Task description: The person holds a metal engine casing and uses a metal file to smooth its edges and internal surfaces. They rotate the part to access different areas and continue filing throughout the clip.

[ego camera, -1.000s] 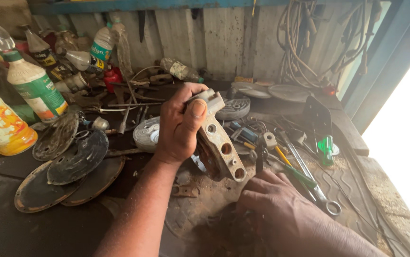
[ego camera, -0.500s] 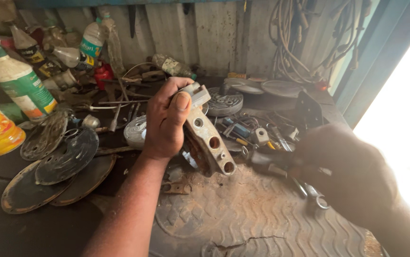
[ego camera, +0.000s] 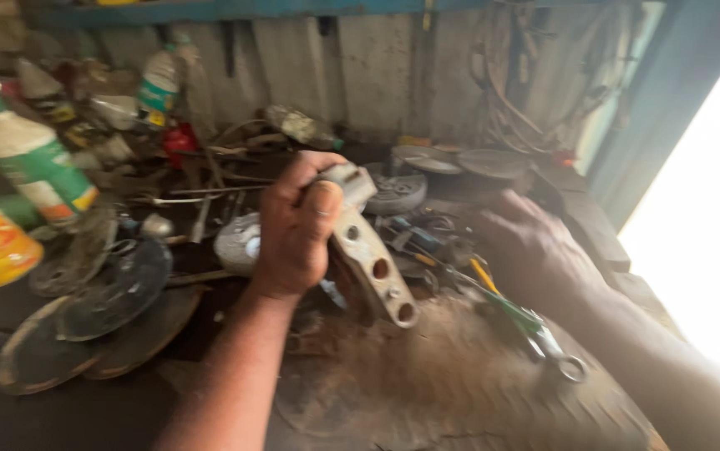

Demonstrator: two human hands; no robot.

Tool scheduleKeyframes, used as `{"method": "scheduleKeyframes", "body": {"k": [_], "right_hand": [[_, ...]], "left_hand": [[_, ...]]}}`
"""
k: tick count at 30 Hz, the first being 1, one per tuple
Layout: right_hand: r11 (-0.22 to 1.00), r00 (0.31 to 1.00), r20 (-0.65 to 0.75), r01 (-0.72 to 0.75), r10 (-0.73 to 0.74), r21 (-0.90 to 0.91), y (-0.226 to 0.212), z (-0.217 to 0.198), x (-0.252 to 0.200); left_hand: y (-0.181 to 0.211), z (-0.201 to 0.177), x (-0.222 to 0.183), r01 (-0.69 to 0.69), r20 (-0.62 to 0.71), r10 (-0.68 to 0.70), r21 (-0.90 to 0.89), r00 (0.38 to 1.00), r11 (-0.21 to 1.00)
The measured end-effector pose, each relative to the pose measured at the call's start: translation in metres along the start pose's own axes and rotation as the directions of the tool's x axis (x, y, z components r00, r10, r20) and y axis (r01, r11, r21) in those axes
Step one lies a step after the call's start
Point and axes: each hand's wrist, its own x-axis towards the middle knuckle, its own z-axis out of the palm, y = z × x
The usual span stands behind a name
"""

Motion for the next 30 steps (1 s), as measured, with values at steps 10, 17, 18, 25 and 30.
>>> {"method": "scheduleKeyframes", "body": {"k": [10,17,18,25,30], "right_hand": [[0.917,0.922,-0.185,0.281,-0.339,-0.284,-0.041,-0.052,-0.007],[0.957,0.972,0.132,-0.16,0.195,-0.24,-0.084,-0.063,-0.026],[0.978,0.994,0.032,-0.095,0.102,-0.186,-0.083,-0.059,-0.032],[0.999,0.999,0.047,-0.025,0.023,0.04,-0.069,-0.017,-0.042],[0.985,0.966,-0.236,0.137,-0.108,0.106,-0.083,-0.028,-0.039]], "left_hand": [[0.014,0.007,0.0,-0.037,-0.011,0.042,0.26,0.999,0.965],[0.025,0.009,0.003,-0.116,0.024,0.114,0.26,0.993,0.959],[0.024,0.012,0.001,-0.116,0.033,0.112,0.264,0.993,0.957],[0.028,0.011,0.002,-0.146,0.066,0.13,0.369,0.989,0.918],[0.03,0.014,0.005,-0.141,0.072,0.123,0.348,0.99,0.927]]}}
